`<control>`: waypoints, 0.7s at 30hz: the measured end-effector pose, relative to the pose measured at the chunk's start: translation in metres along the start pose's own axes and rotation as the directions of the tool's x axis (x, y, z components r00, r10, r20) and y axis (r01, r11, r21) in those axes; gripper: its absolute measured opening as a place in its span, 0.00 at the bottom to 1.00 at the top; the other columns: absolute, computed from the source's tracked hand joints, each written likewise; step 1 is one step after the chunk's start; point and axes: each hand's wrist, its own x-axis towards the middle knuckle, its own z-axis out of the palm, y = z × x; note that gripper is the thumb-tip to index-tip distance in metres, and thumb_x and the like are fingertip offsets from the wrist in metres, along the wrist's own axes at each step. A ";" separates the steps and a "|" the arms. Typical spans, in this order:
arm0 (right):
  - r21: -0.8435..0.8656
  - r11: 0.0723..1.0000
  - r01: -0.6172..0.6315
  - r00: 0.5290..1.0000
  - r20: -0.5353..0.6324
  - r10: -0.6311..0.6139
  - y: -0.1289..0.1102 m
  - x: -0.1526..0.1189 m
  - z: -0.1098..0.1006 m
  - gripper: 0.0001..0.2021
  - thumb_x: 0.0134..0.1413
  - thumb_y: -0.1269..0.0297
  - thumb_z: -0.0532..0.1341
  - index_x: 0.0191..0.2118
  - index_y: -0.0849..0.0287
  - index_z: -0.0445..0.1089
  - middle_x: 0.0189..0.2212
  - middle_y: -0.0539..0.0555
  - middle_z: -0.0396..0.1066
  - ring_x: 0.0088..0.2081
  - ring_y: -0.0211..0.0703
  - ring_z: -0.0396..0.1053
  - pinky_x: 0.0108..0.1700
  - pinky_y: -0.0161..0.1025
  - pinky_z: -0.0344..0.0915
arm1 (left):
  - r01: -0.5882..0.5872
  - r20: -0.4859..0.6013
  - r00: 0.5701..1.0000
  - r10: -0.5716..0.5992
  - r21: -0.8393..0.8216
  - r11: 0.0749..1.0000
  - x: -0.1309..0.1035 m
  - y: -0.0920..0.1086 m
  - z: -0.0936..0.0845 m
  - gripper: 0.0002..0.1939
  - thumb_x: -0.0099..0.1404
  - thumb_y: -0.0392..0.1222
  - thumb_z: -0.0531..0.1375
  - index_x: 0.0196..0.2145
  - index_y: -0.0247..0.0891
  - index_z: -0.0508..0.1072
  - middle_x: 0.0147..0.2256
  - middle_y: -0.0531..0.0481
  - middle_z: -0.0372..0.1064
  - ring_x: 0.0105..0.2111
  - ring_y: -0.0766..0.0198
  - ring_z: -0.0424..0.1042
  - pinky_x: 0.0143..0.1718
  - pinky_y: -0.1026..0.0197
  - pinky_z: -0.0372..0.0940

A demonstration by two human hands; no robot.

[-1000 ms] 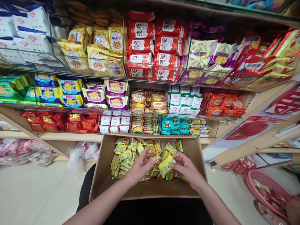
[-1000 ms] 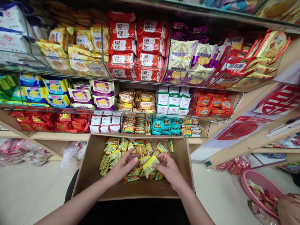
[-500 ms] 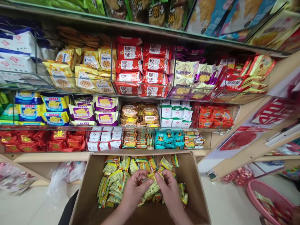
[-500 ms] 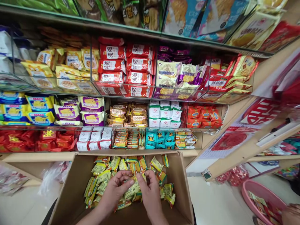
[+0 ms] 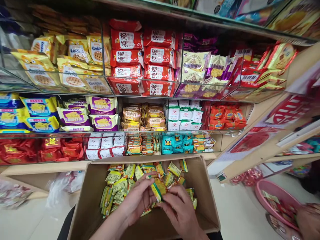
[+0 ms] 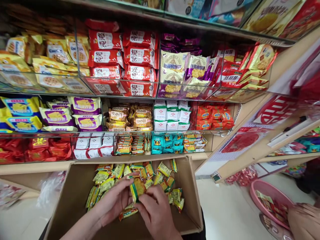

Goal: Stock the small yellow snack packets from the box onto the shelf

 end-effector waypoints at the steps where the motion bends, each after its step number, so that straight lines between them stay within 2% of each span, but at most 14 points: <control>1: 0.013 1.000 -0.003 1.000 0.002 0.003 0.000 -0.003 -0.001 0.07 0.49 0.73 0.56 0.35 0.57 0.64 0.31 0.53 0.60 0.34 0.39 0.60 0.34 0.35 0.60 | -0.042 0.000 0.999 0.042 -0.020 0.999 0.000 0.002 0.001 0.23 0.55 0.36 0.58 0.49 0.42 0.59 0.38 0.47 0.70 0.33 0.64 0.70 0.33 0.64 0.63; 4: 0.122 0.988 -0.098 0.994 -0.036 0.103 0.001 -0.011 0.002 0.11 0.48 0.76 0.53 0.37 0.56 0.64 0.39 0.56 0.58 0.41 0.42 0.61 0.39 0.38 0.62 | -0.129 0.008 0.992 0.130 -0.049 0.990 0.001 0.006 0.003 0.31 0.53 0.30 0.58 0.54 0.45 0.53 0.43 0.47 0.68 0.39 0.63 0.70 0.40 0.60 0.62; 6: 0.277 0.932 -0.235 0.962 -0.073 0.264 0.003 -0.013 0.008 0.11 0.49 0.74 0.52 0.39 0.55 0.63 0.45 0.57 0.57 0.46 0.44 0.59 0.43 0.40 0.62 | -0.165 0.019 0.986 0.167 -0.050 0.985 0.001 0.008 0.005 0.33 0.54 0.30 0.58 0.55 0.45 0.51 0.45 0.47 0.66 0.41 0.62 0.69 0.44 0.59 0.61; 8: 0.487 0.780 -0.393 0.882 -0.042 0.470 0.004 -0.012 0.014 0.13 0.52 0.69 0.53 0.45 0.54 0.59 0.48 0.57 0.58 0.48 0.44 0.59 0.45 0.41 0.62 | -0.193 0.036 0.980 0.195 -0.048 0.980 0.002 0.008 0.007 0.33 0.54 0.30 0.58 0.55 0.45 0.51 0.47 0.46 0.65 0.43 0.62 0.68 0.46 0.58 0.60; 10: 0.645 0.568 -0.512 0.782 0.075 0.619 0.005 -0.009 0.019 0.18 0.52 0.64 0.55 0.49 0.54 0.55 0.47 0.57 0.61 0.46 0.43 0.62 0.44 0.40 0.63 | -0.210 0.050 0.976 0.211 -0.038 0.977 0.002 0.007 0.007 0.33 0.54 0.31 0.58 0.55 0.46 0.51 0.48 0.46 0.64 0.44 0.61 0.67 0.46 0.58 0.60; 12: 0.695 0.419 -0.585 0.709 0.187 0.680 0.006 -0.006 0.023 0.18 0.49 0.60 0.57 0.47 0.56 0.57 0.42 0.56 0.65 0.41 0.43 0.65 0.40 0.39 0.65 | -0.213 0.056 0.975 0.213 -0.004 0.977 0.002 0.004 0.005 0.32 0.54 0.32 0.59 0.54 0.45 0.54 0.48 0.46 0.64 0.45 0.61 0.66 0.47 0.58 0.59; 13: 0.695 0.388 -0.605 0.693 0.220 0.687 0.006 -0.006 0.024 0.17 0.48 0.59 0.58 0.44 0.58 0.60 0.38 0.55 0.67 0.38 0.42 0.66 0.37 0.38 0.65 | -0.206 0.056 0.977 0.205 0.033 0.978 0.002 0.002 0.003 0.30 0.53 0.33 0.59 0.53 0.45 0.56 0.48 0.46 0.64 0.45 0.61 0.66 0.47 0.58 0.59; 15: 0.681 0.385 -0.623 0.688 0.242 0.684 0.007 -0.006 0.026 0.16 0.47 0.58 0.59 0.41 0.59 0.61 0.34 0.54 0.68 0.34 0.41 0.66 0.34 0.36 0.65 | -0.186 0.054 0.982 0.180 0.146 0.972 0.002 -0.002 -0.003 0.25 0.53 0.35 0.60 0.50 0.43 0.60 0.47 0.46 0.65 0.45 0.60 0.65 0.46 0.58 0.59; 18: 0.640 0.455 -0.619 0.733 0.263 0.627 0.009 -0.009 0.025 0.16 0.47 0.59 0.59 0.42 0.59 0.61 0.37 0.55 0.68 0.36 0.41 0.66 0.37 0.37 0.64 | -0.202 0.058 0.979 0.195 0.402 0.893 0.000 -0.007 -0.011 0.19 0.54 0.39 0.59 0.45 0.41 0.64 0.47 0.47 0.65 0.46 0.60 0.64 0.47 0.59 0.60; 20: 0.579 0.522 -0.626 0.760 0.304 0.574 0.013 -0.008 0.020 0.17 0.47 0.59 0.59 0.43 0.60 0.62 0.37 0.55 0.68 0.36 0.41 0.65 0.37 0.37 0.64 | -0.290 0.098 0.951 0.293 0.607 0.740 -0.002 -0.003 -0.016 0.18 0.56 0.41 0.57 0.45 0.41 0.64 0.47 0.46 0.65 0.47 0.61 0.64 0.47 0.59 0.60; 21: 0.541 0.563 -0.625 0.771 0.313 0.555 0.015 -0.005 0.016 0.16 0.47 0.59 0.59 0.43 0.60 0.63 0.36 0.55 0.68 0.35 0.41 0.65 0.37 0.37 0.64 | -0.350 0.140 0.920 0.367 0.712 0.608 -0.004 0.004 -0.020 0.17 0.57 0.42 0.56 0.45 0.41 0.64 0.46 0.47 0.66 0.47 0.61 0.64 0.47 0.59 0.59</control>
